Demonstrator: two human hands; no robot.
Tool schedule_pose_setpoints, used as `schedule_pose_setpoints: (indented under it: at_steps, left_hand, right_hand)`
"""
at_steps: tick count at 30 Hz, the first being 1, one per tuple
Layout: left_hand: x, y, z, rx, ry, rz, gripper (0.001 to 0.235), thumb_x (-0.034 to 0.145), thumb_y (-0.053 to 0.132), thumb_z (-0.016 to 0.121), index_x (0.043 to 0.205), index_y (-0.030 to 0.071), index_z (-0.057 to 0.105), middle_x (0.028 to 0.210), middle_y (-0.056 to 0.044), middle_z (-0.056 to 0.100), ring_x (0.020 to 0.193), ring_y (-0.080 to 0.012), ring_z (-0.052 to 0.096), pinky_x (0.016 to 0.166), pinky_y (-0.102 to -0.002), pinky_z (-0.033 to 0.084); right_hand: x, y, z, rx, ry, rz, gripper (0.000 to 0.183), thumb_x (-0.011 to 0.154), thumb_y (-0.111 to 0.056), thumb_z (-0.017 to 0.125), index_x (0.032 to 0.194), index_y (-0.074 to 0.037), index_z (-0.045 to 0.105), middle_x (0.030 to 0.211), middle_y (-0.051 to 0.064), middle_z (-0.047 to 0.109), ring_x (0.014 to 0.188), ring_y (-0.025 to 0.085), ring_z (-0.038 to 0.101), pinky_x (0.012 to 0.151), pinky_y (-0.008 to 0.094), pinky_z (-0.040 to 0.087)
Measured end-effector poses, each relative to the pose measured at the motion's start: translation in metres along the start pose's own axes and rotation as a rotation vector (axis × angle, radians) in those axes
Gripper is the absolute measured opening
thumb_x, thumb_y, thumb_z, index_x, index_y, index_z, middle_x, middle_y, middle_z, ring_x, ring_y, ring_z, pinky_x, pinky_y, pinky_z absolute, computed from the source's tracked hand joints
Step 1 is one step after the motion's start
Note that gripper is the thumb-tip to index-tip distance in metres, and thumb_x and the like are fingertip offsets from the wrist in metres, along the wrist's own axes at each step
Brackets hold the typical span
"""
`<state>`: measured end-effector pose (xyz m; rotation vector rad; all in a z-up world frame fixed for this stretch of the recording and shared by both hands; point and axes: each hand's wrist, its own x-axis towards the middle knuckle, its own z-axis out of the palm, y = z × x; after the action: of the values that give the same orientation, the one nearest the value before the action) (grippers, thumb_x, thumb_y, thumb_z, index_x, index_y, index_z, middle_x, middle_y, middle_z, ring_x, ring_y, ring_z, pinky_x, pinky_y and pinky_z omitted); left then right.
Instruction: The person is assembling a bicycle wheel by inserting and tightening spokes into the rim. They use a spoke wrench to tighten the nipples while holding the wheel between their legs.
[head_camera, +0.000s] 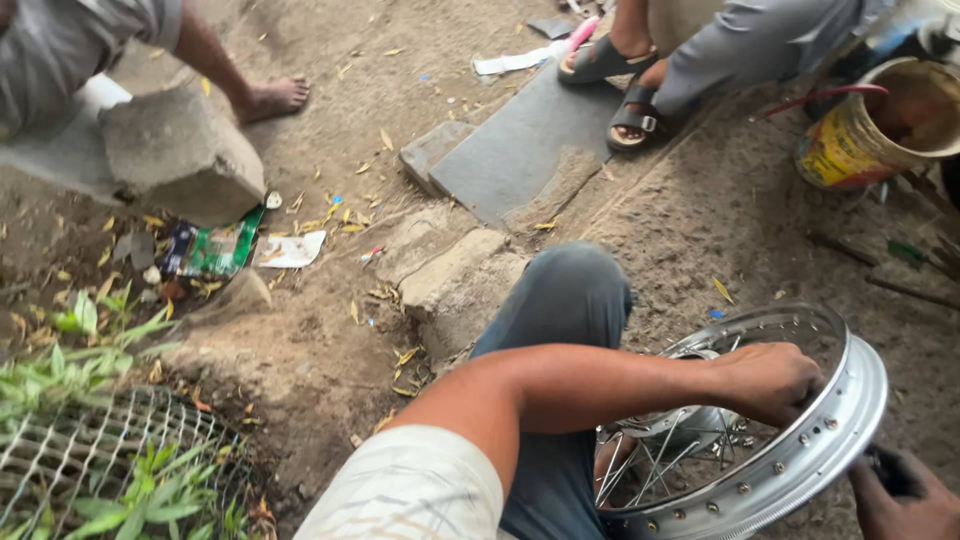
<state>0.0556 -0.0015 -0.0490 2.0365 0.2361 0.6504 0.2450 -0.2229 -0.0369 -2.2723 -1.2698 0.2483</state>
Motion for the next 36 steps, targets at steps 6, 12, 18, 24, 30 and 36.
schedule_pose_setpoints:
  at_steps: [6,12,18,24,30,36]
  left_hand:
    - [0.000,0.014,-0.010,-0.178,-0.148,0.140,0.026,0.076,0.030,0.076,0.092,0.009,0.076,0.085,-0.016,0.075,0.078,-0.0312,0.074,0.074,-0.041,0.060]
    - [-0.002,0.016,-0.018,-0.141,-0.161,0.063,0.027,0.071,0.029,0.080,0.084,0.005,0.076,0.080,-0.019,0.073,0.070,-0.0349,0.073,0.067,-0.042,0.058]
    - [-0.009,0.018,-0.026,-0.129,-0.043,0.109,0.028,0.071,0.028,0.078,0.086,0.005,0.074,0.082,-0.018,0.073,0.073,-0.0342,0.073,0.070,-0.043,0.057]
    - [-0.002,0.006,-0.005,-0.044,-0.058,0.046,0.024,0.069,0.026,0.076,0.084,0.007,0.077,0.080,-0.018,0.073,0.073,-0.0361,0.072,0.070,-0.044,0.058]
    - [0.001,0.010,-0.009,-0.119,-0.142,0.147,0.023,0.070,0.025,0.075,0.085,0.007,0.076,0.080,-0.017,0.074,0.074,-0.0346,0.074,0.070,-0.043,0.058]
    - [-0.002,0.012,-0.022,-0.188,-0.188,0.065,0.025,0.070,0.025,0.075,0.087,0.007,0.074,0.078,-0.015,0.074,0.071,-0.0313,0.073,0.068,-0.041,0.059]
  right_hand:
    - [-0.012,-0.057,-0.027,-0.118,0.033,0.152,0.032,0.093,-0.027,0.079,0.116,-0.006,0.077,0.091,0.015,0.076,0.082,0.023,0.073,0.078,0.037,0.056]
    - [-0.008,-0.089,-0.035,-0.118,-0.021,0.282,0.035,0.088,-0.027,0.083,0.119,-0.010,0.079,0.089,0.016,0.077,0.079,0.023,0.072,0.075,0.039,0.057]
    - [-0.008,-0.075,-0.019,-0.098,-0.019,0.151,0.031,0.091,-0.024,0.080,0.118,-0.008,0.077,0.087,0.014,0.076,0.076,0.019,0.072,0.078,0.037,0.056]
    - [-0.009,-0.058,-0.019,-0.167,-0.036,0.187,0.034,0.091,-0.025,0.082,0.119,-0.005,0.077,0.087,0.015,0.074,0.076,0.023,0.073,0.077,0.039,0.057]
    - [-0.012,-0.058,-0.026,-0.135,-0.018,0.179,0.035,0.091,-0.029,0.079,0.118,-0.006,0.077,0.091,0.015,0.078,0.079,0.022,0.075,0.081,0.039,0.058]
    - [-0.008,-0.067,-0.021,-0.212,-0.024,0.138,0.035,0.091,-0.027,0.083,0.119,-0.006,0.078,0.091,0.016,0.077,0.080,0.021,0.074,0.080,0.039,0.058]
